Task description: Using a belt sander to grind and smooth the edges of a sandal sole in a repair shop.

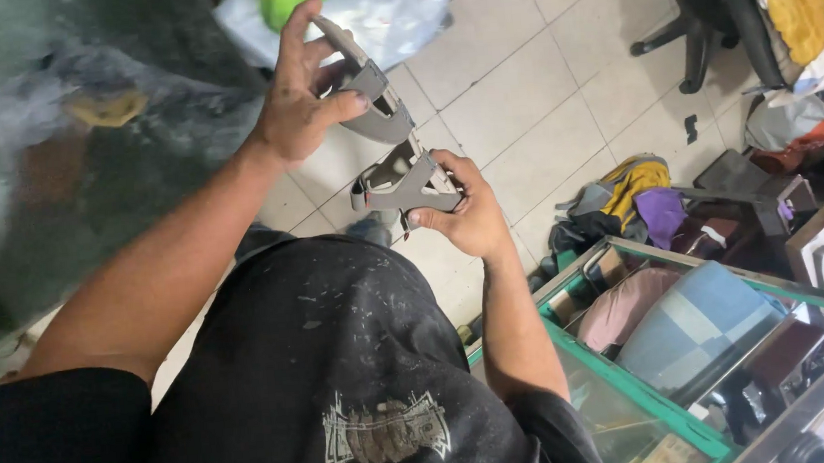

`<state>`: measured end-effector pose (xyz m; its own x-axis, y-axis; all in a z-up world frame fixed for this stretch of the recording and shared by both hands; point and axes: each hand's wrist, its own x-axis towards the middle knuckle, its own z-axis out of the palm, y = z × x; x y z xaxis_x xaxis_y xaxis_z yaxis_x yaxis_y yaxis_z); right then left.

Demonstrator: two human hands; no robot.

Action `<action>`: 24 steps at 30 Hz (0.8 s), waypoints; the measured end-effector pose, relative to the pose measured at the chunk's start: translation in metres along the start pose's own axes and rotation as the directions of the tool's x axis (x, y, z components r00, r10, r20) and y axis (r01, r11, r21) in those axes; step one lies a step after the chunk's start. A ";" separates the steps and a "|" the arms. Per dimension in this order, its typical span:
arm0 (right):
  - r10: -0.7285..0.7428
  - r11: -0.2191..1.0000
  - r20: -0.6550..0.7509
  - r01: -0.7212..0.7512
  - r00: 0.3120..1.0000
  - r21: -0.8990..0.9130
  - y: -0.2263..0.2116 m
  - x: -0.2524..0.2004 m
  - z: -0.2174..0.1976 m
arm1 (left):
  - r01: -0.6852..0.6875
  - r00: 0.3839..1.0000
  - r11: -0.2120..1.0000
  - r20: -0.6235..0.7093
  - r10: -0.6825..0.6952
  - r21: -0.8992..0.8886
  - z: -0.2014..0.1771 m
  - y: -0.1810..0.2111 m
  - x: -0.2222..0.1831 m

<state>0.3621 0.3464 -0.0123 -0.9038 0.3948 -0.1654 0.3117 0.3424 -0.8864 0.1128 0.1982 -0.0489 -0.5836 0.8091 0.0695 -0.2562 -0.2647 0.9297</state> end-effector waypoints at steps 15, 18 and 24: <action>0.187 0.543 -0.464 0.302 0.866 0.783 0.100 0.033 -0.211 | 0.254 0.951 0.921 0.247 -0.184 -0.295 0.125 -0.032 0.110; 0.141 0.678 -0.499 0.284 0.855 0.678 0.096 0.081 -0.242 | 0.394 0.913 0.888 0.210 -0.348 -0.238 0.126 -0.051 0.114; -0.155 0.826 -0.077 0.172 0.985 0.537 0.095 0.204 -0.302 | 0.335 0.736 0.866 0.470 -0.487 0.372 0.157 -0.039 0.209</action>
<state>0.2959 0.7171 0.0002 -0.9158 0.4016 0.0078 -0.0555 -0.1075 -0.9927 0.1216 0.4605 -0.0140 0.0570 0.9712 -0.2315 -0.1306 0.2371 0.9627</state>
